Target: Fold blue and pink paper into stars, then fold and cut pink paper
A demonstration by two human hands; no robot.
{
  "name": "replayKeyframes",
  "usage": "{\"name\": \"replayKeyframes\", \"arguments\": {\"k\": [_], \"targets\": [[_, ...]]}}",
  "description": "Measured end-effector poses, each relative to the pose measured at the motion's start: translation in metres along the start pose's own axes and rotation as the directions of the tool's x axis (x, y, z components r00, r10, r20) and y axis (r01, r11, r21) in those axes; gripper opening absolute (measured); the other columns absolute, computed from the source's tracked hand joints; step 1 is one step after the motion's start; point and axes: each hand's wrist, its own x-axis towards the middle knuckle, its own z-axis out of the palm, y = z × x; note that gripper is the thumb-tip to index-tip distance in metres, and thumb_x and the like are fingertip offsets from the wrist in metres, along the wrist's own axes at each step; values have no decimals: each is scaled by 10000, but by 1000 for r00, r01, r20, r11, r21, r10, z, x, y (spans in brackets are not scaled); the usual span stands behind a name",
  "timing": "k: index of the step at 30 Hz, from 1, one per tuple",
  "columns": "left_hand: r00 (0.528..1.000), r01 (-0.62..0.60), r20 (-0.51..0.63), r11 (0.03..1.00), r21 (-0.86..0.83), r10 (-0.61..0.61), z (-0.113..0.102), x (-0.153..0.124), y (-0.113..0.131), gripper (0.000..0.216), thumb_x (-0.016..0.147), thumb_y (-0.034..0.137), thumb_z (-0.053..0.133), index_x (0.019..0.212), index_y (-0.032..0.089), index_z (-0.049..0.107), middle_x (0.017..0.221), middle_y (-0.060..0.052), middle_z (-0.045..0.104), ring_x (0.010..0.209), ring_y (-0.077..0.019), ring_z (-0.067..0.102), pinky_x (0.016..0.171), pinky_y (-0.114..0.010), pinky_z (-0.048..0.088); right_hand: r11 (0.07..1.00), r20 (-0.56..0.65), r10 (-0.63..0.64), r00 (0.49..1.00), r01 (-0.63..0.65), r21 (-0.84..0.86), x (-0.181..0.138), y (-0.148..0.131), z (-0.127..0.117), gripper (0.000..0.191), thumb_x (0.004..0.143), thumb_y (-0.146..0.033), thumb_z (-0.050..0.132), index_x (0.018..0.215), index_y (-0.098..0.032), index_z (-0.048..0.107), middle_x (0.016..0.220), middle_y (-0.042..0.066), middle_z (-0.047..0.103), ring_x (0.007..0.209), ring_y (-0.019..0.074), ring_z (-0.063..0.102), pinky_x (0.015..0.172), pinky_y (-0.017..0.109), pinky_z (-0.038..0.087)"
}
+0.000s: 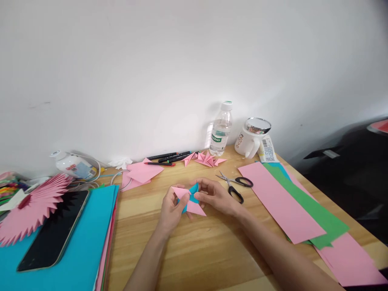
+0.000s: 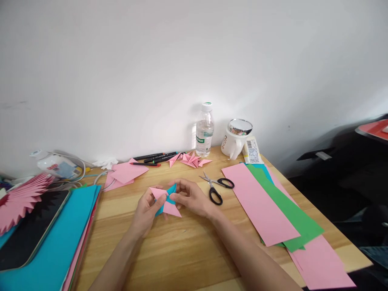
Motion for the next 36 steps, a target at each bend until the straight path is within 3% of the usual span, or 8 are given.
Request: {"name": "replayKeyframes", "arguments": {"k": [7, 10, 14, 20, 26, 33, 36], "targets": [[997, -11, -71, 1000, 6, 11, 3, 2, -3, 433, 665, 375, 704, 956, 174, 455, 703, 28, 548, 561, -134, 562, 331, -220, 481, 971, -191, -84, 978, 37, -238, -1, -1, 18, 212, 772, -372, 596, 830, -169, 576, 665, -15, 538, 569, 104, 488, 538, 234, 396], [995, -12, -96, 1000, 12, 13, 6, 1, 0, 461, 647, 335, 716, 989, 185, 445, 736, 23, 565, 587, -136, 577, 346, -203, 482, 965, -255, -127, 958, 60, -256, 0, 2, 19, 189, 751, -351, 606, 790, -168, 578, 651, -15, 542, 571, 107, 479, 534, 233, 376], [999, 3, -37, 1000, 26, -2, 6, 0, 4, 492, 616, 248, 733, 1005, 191, 439, 777, 23, 572, 628, -133, 578, 383, -215, 511, 979, -238, -92, 967, 44, -200, 0, 4, 17, 206, 753, -369, 599, 750, -167, 556, 652, -14, 535, 555, 101, 462, 516, 228, 359], [999, -31, 11, 998, 53, 31, 5, 0, -1, 368, 660, 323, 704, 899, 175, 466, 756, 28, 536, 585, -119, 566, 371, -234, 511, 941, -311, -90, 946, -21, -337, 0, 6, 17, 181, 772, -342, 572, 736, -166, 552, 605, -23, 511, 539, 103, 455, 500, 224, 348], [999, -23, 31, 996, 88, 21, 4, 0, -2, 359, 684, 329, 682, 905, 185, 439, 745, 27, 535, 579, -141, 598, 366, -237, 499, 968, -102, 38, 994, -61, -242, -3, -5, 7, 194, 779, -349, 579, 771, -157, 552, 657, -10, 563, 531, 101, 528, 522, 228, 400], [998, -64, 41, 977, 204, 57, 4, -1, -9, 287, 741, 321, 623, 901, 188, 424, 735, 47, 530, 434, -84, 549, 381, -229, 473, 861, -306, -93, 947, -78, -502, -4, -3, 19, 146, 789, -269, 545, 691, -161, 557, 626, 4, 569, 554, 115, 498, 508, 231, 370], [998, -63, 21, 984, 164, 60, 3, -1, -11, 308, 739, 346, 629, 908, 189, 426, 704, 52, 529, 442, -97, 555, 365, -230, 469, 905, -293, -82, 953, -52, -423, -4, -3, 17, 152, 787, -299, 568, 735, -157, 576, 653, 4, 577, 572, 113, 510, 528, 233, 397]]}}
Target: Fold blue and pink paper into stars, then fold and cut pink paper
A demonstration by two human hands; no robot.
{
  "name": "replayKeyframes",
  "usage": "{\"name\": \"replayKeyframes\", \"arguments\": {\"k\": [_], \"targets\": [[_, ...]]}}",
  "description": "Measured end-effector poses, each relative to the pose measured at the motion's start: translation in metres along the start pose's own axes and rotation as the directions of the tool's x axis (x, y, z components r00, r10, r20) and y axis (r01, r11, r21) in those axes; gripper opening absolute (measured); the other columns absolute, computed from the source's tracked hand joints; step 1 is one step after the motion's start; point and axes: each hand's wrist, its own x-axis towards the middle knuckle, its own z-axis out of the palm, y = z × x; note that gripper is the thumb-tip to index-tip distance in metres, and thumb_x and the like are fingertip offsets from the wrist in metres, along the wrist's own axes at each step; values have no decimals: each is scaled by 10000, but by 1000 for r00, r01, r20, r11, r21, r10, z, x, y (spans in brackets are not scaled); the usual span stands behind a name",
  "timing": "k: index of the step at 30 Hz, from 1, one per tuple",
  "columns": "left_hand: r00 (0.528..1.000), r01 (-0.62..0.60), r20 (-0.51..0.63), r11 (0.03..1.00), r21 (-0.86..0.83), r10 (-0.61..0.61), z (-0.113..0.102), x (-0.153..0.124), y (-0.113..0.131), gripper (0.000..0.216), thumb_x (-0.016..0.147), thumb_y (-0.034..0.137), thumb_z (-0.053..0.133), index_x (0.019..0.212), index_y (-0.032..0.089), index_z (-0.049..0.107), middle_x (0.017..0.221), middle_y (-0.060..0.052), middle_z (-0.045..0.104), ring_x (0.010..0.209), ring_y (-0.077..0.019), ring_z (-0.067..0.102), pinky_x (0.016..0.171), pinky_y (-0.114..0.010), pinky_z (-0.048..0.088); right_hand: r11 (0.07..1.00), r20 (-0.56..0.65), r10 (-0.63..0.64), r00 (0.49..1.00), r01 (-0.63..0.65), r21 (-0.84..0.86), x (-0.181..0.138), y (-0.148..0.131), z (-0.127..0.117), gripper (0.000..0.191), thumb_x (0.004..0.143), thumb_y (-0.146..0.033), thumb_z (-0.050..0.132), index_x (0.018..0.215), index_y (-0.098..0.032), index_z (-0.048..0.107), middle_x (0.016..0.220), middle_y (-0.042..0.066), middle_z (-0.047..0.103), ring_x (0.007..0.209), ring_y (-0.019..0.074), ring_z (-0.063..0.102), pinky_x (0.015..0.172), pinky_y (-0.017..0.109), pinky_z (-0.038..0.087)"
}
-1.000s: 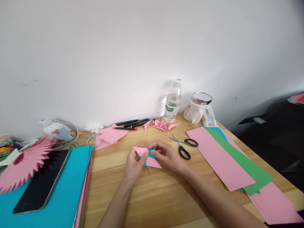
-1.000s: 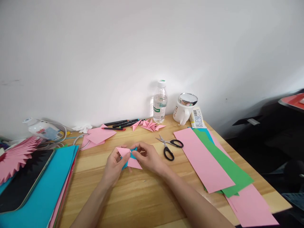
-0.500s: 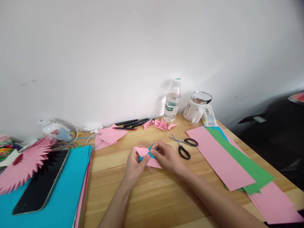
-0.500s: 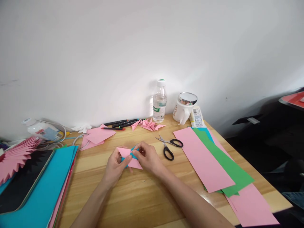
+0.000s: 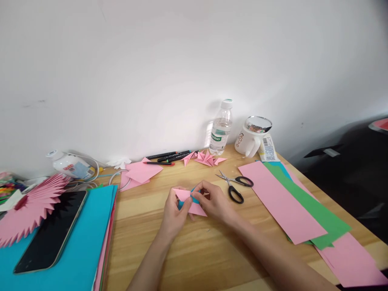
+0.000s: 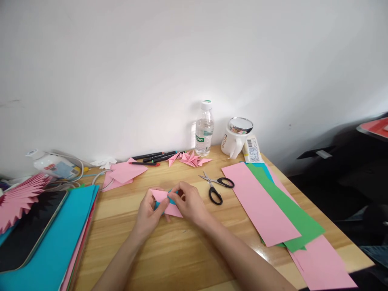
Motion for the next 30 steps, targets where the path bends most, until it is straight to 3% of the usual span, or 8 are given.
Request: {"name": "replayKeyframes", "arguments": {"k": [3, 5, 11, 17, 19, 24, 27, 30], "targets": [[999, 38, 17, 993, -112, -36, -1, 0, 4, 370, 699, 373, 669, 914, 193, 427, 727, 37, 539, 563, -147, 607, 354, -240, 487, 960, 252, 1, 968, -71, 272, 5, 0, -11, 242, 750, -379, 636, 814, -148, 603, 692, 2, 605, 565, 102, 539, 561, 243, 447], [998, 57, 47, 988, -143, -50, -1, 0, 8, 388, 687, 368, 684, 917, 194, 425, 744, 31, 548, 603, -162, 623, 360, -243, 496, 923, 312, -8, 950, -113, 367, 8, 0, -17, 291, 694, -396, 700, 815, -143, 622, 686, 0, 620, 567, 100, 557, 588, 252, 466], [998, 57, 13, 996, -74, -56, 2, -1, 13, 405, 650, 311, 716, 898, 195, 418, 725, 36, 553, 585, -156, 626, 357, -227, 491, 911, 178, 75, 981, -140, 388, 8, 9, -10, 292, 618, -378, 760, 727, -144, 625, 650, 2, 633, 526, 103, 560, 540, 245, 450], [998, 51, -48, 999, 15, -51, 5, 0, 6, 355, 664, 287, 695, 870, 194, 420, 679, 67, 517, 430, -83, 535, 337, -204, 457, 992, -12, 72, 997, -70, 108, 1, 8, 1, 122, 730, -270, 655, 706, -156, 618, 537, -15, 584, 489, 109, 543, 475, 220, 392], [998, 58, -18, 998, -35, -59, 3, 0, 7, 376, 656, 287, 709, 875, 198, 417, 682, 65, 522, 472, -100, 559, 349, -214, 473, 984, 30, 60, 998, -64, 168, 1, 5, -3, 144, 727, -288, 665, 712, -154, 612, 544, -21, 577, 483, 102, 541, 475, 219, 400], [997, 49, 74, 981, -185, -35, -2, -2, 13, 378, 686, 289, 709, 907, 203, 415, 699, 60, 530, 555, -123, 594, 388, -231, 504, 866, 343, -33, 939, -144, 478, 7, 0, -25, 327, 681, -318, 735, 942, -172, 601, 774, -6, 640, 636, 117, 629, 630, 262, 503], [997, 38, 71, 980, -197, -24, -3, -3, 16, 381, 676, 278, 722, 895, 201, 420, 701, 63, 518, 545, -116, 587, 377, -224, 496, 839, 326, -39, 945, -147, 525, 8, 0, -28, 421, 669, -297, 753, 1035, -195, 571, 765, -23, 635, 640, 113, 633, 629, 257, 508], [998, 32, 60, 981, -192, -21, -3, -3, 17, 399, 658, 288, 735, 883, 200, 417, 687, 64, 513, 540, -125, 593, 365, -223, 487, 846, 283, -34, 958, -123, 518, 7, 1, -25, 336, 653, -308, 765, 914, -171, 603, 720, -21, 635, 610, 107, 623, 611, 247, 503]]}}
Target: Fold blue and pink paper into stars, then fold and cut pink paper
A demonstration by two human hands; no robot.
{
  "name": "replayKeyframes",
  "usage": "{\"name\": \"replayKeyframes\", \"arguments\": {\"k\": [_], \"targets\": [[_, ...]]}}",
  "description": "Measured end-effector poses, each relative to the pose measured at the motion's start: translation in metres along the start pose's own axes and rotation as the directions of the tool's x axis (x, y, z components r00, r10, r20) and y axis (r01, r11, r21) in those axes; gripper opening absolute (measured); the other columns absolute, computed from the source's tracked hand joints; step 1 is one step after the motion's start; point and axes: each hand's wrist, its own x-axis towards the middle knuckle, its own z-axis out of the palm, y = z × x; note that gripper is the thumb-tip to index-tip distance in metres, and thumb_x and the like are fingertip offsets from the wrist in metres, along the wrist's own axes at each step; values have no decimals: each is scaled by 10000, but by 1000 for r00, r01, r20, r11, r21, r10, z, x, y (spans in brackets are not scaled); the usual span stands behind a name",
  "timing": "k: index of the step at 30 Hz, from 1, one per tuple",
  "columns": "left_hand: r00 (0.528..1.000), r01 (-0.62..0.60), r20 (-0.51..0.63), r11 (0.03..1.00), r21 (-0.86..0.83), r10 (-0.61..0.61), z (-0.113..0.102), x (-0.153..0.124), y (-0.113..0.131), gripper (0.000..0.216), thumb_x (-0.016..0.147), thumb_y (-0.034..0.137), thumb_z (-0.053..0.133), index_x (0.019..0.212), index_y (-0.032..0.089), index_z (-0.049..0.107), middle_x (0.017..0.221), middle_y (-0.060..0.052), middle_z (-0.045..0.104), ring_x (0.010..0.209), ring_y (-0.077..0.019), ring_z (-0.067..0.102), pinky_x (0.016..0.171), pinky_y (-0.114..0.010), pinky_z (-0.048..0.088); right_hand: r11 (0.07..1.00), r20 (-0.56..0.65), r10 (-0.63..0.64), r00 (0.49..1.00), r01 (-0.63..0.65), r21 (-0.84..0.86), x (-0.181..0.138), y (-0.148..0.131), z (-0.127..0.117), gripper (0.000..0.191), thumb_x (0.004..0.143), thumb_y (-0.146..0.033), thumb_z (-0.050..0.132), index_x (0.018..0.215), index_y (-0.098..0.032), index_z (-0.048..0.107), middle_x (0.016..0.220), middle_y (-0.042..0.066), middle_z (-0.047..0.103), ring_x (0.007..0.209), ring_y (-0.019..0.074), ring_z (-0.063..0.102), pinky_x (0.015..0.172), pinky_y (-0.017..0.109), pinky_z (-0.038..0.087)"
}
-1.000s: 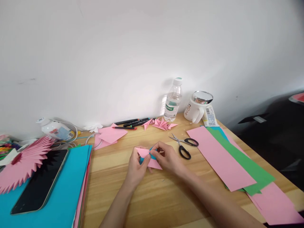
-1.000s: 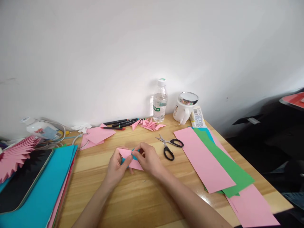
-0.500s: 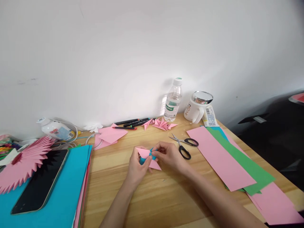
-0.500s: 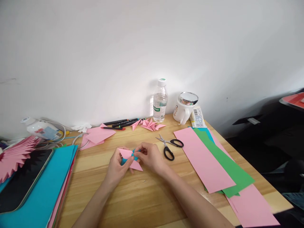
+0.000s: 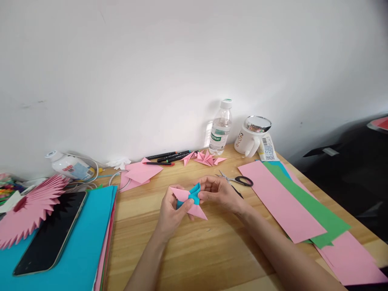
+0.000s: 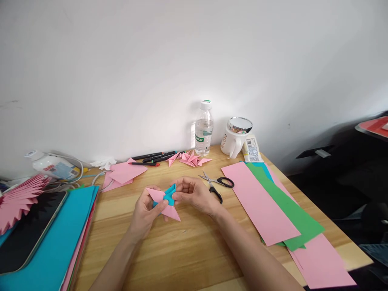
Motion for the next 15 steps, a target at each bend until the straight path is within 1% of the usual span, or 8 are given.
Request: {"name": "replayKeyframes", "arguments": {"k": [2, 6, 9, 12, 15], "targets": [[1000, 11, 5, 1000, 18, -11, 0, 0, 0, 410, 654, 299, 737, 879, 200, 409, 683, 58, 520, 546, -140, 606, 358, -225, 484, 1000, -5, 3, 1000, -3, -14, 0, 1, 2, 303, 647, -316, 769, 848, -161, 603, 691, -21, 632, 596, 104, 618, 602, 240, 498], [1000, 0, -3, 999, 47, 1, 0, 0, -2, 379, 686, 319, 708, 880, 202, 405, 676, 57, 527, 539, -142, 611, 358, -231, 493, 998, -34, 37, 999, -38, -40, 1, 1, 4, 328, 635, -347, 774, 827, -158, 587, 678, -19, 625, 576, 101, 607, 578, 235, 495], [999, 0, -32, 999, 43, 1, 1, 0, -3, 388, 680, 326, 706, 891, 207, 403, 684, 54, 544, 557, -149, 621, 354, -227, 492, 998, -50, 13, 999, -16, -65, 1, 1, 5, 354, 646, -376, 763, 864, -165, 580, 696, -19, 611, 578, 105, 600, 577, 249, 507], [998, 51, -39, 998, 49, -49, 3, 0, -2, 476, 616, 285, 751, 910, 208, 385, 703, 52, 572, 537, -139, 612, 362, -227, 495, 998, -44, -25, 999, 22, -65, 1, 1, 7, 379, 672, -390, 742, 939, -182, 572, 705, -26, 596, 585, 112, 601, 594, 269, 519], [995, 75, -65, 994, 74, -70, 3, 0, -1, 505, 593, 260, 765, 901, 207, 368, 708, 47, 578, 532, -135, 607, 349, -213, 478, 998, -46, -12, 999, 9, -55, 1, 3, 8, 364, 678, -397, 736, 919, -176, 576, 691, -27, 594, 583, 112, 602, 604, 277, 521]]}}
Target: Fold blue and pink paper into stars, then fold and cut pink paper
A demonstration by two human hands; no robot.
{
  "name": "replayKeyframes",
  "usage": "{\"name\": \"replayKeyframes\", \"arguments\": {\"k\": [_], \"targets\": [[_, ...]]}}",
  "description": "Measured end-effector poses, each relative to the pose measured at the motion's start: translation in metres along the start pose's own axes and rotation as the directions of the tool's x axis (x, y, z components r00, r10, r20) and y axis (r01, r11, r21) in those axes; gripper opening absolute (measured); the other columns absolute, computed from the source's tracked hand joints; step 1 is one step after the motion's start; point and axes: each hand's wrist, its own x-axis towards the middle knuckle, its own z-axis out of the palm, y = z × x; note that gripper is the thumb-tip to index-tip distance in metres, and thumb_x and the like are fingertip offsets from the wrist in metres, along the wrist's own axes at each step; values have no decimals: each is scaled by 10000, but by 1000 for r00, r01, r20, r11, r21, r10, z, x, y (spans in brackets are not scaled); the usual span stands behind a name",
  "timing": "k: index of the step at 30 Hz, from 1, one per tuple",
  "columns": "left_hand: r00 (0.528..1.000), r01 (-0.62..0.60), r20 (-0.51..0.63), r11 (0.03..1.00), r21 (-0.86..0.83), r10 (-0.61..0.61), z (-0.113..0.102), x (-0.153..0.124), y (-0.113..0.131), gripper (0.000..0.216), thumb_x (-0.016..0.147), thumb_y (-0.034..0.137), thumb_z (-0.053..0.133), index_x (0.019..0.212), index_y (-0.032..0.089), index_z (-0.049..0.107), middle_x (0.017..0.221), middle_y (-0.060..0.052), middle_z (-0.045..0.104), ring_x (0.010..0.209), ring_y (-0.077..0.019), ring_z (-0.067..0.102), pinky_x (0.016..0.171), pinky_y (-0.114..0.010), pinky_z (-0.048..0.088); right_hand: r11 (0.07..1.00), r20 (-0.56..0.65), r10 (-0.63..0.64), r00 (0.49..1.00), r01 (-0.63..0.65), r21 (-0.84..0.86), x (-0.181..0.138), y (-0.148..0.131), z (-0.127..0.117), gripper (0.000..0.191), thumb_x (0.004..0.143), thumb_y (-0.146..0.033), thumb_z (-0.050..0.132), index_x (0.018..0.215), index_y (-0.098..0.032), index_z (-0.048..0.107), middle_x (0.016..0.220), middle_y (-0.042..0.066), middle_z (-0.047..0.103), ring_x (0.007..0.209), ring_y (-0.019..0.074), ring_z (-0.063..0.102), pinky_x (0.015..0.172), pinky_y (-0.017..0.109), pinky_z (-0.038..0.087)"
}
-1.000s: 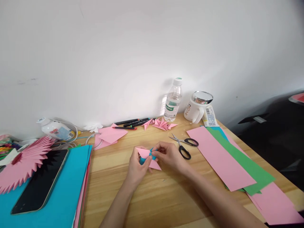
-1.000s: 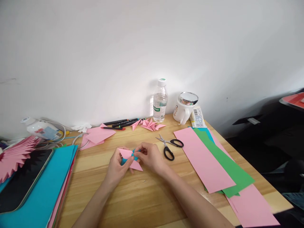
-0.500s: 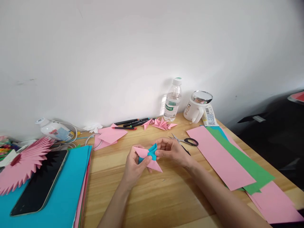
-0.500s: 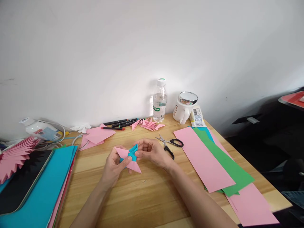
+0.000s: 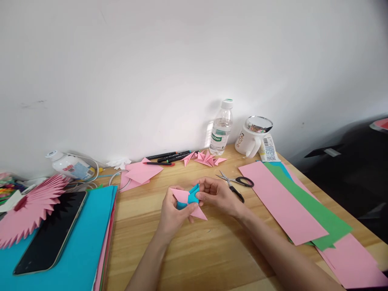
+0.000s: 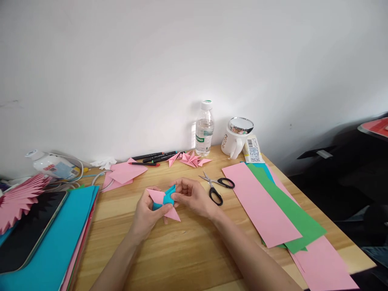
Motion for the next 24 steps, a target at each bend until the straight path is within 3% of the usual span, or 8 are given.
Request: {"name": "replayKeyframes", "arguments": {"k": [7, 12, 16, 21, 24], "targets": [[1000, 17, 23, 1000, 2, -17, -1, -1, 2, 454, 628, 313, 736, 904, 209, 391, 682, 57, 560, 545, -150, 617, 358, -223, 472, 999, 11, 30, 999, -30, -17, 2, 5, -4, 364, 627, -391, 774, 831, -157, 585, 640, -33, 590, 551, 110, 602, 552, 243, 484], [999, 26, 22, 996, 90, -28, 2, -3, 9, 479, 601, 271, 750, 924, 202, 402, 639, 76, 552, 428, -91, 540, 355, -198, 443, 996, -45, 80, 996, -82, -31, 3, 6, -5, 381, 607, -398, 781, 821, -151, 586, 616, -34, 602, 527, 109, 598, 549, 245, 477], [999, 14, 52, 999, 33, -16, -1, 0, 8, 509, 616, 290, 750, 996, 194, 426, 680, 47, 593, 460, -111, 568, 348, -202, 442, 998, -59, 58, 997, -59, -28, 4, 5, -5, 365, 608, -396, 780, 801, -157, 583, 608, -40, 597, 527, 112, 602, 560, 255, 488], [1000, 10, -25, 997, -75, -12, -8, 5, 4, 375, 621, 289, 760, 891, 119, 564, 629, -21, 655, 490, -118, 594, 381, -177, 428, 1000, -239, 21, 971, -20, 4, 7, 6, -6, 390, 579, -414, 792, 777, -163, 569, 638, -28, 615, 555, 125, 628, 587, 270, 520], [996, -29, -85, 986, -162, 16, -7, 7, 3, 320, 656, 340, 736, 841, 118, 599, 558, -13, 649, 460, -116, 583, 416, -200, 457, 1000, -288, 9, 958, -8, 6, 7, 10, -3, 399, 571, -433, 793, 766, -172, 563, 649, -16, 628, 575, 149, 642, 605, 299, 537]]}}
